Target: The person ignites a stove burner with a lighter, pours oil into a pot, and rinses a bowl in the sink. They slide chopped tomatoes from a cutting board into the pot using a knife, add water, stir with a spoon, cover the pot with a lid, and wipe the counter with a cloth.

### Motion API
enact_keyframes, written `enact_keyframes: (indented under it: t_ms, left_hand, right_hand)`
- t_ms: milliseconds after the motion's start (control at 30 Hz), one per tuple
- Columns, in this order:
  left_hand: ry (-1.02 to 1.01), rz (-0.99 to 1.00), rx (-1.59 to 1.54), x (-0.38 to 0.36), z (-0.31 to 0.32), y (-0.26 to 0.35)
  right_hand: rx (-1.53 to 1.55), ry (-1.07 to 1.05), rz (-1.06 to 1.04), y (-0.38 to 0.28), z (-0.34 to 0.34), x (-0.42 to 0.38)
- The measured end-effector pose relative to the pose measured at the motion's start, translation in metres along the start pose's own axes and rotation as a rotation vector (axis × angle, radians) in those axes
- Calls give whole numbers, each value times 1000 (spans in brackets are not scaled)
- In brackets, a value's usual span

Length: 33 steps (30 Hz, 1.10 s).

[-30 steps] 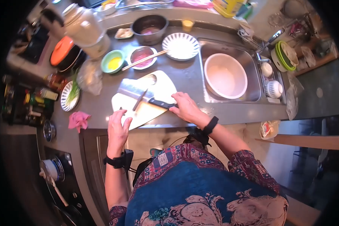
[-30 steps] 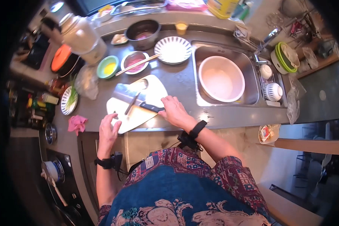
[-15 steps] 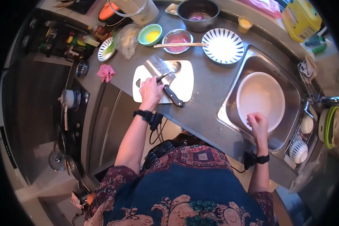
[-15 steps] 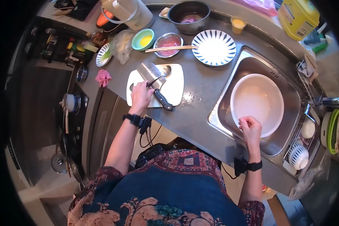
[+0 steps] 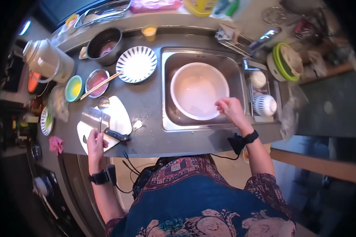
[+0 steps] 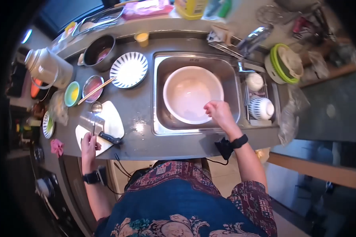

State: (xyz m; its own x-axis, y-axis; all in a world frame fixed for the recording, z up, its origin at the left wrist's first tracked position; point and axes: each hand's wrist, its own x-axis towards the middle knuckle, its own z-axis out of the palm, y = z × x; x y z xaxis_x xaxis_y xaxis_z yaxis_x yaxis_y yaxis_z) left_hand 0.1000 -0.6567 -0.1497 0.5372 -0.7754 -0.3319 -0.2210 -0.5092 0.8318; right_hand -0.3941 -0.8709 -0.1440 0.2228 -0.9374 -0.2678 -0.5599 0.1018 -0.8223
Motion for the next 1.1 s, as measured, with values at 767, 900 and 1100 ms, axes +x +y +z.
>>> enact_keyframes:
  t_ms: [767,900,1100]
  left_hand:
    - [25,-62,-466,-20,119,95]
    - [30,-102,-543,-27,122,105]
    - [173,-83,-512,-43,104,87]
  right_hand:
    - [-781,462,-318,101,-157,148]
    - [-648,289,-159,108,-155,162]
    - [-772,482,-312,94,-141,146]
